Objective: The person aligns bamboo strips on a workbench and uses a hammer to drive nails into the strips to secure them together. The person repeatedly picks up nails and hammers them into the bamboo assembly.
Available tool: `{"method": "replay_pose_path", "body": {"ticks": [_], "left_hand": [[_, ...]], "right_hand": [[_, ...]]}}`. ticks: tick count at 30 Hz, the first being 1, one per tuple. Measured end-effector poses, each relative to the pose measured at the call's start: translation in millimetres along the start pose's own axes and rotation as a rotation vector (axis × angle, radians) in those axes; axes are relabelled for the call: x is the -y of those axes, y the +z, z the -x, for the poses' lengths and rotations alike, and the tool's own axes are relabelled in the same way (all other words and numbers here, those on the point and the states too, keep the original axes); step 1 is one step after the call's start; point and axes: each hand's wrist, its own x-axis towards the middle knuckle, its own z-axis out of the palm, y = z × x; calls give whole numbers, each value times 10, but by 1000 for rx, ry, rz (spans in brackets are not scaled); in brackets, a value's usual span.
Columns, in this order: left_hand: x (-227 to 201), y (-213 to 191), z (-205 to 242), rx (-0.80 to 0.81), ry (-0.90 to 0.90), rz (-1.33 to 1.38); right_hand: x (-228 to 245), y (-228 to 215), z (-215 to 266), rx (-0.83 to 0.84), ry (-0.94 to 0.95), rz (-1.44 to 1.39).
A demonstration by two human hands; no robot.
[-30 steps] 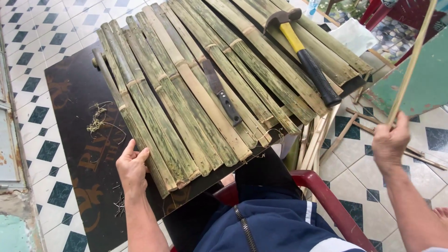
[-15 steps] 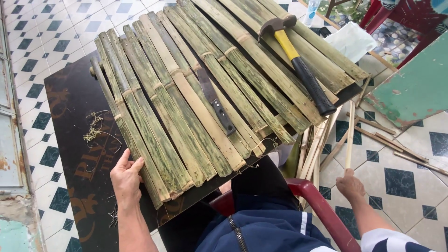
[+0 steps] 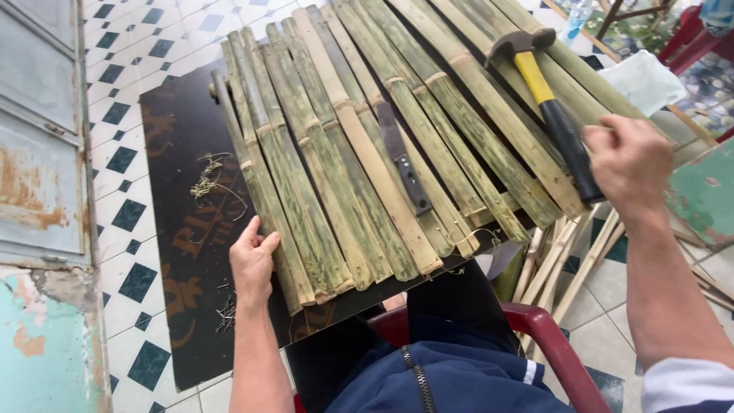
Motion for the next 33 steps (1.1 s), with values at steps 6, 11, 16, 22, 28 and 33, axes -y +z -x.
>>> {"method": "replay_pose_path", "body": {"ticks": [6, 11, 16, 22, 28, 33], "left_hand": [[-105, -1, 64, -6, -21, -7], [361, 8, -246, -42, 4, -57], [604, 22, -423, -95, 39, -42], [614, 52, -423, -85, 48, -69], [448, 9, -311, -82, 73, -81], [145, -2, -73, -38, 66, -12]], "right_hand": [[369, 408, -245, -76, -100, 408], [1704, 443, -34, 337, -4, -169], [1807, 985, 90, 589, -12, -45], [1586, 1182, 66, 657, 266, -113], [1573, 185, -32, 478, 372, -641], [441, -303, 26, -210, 540, -1091]]}}
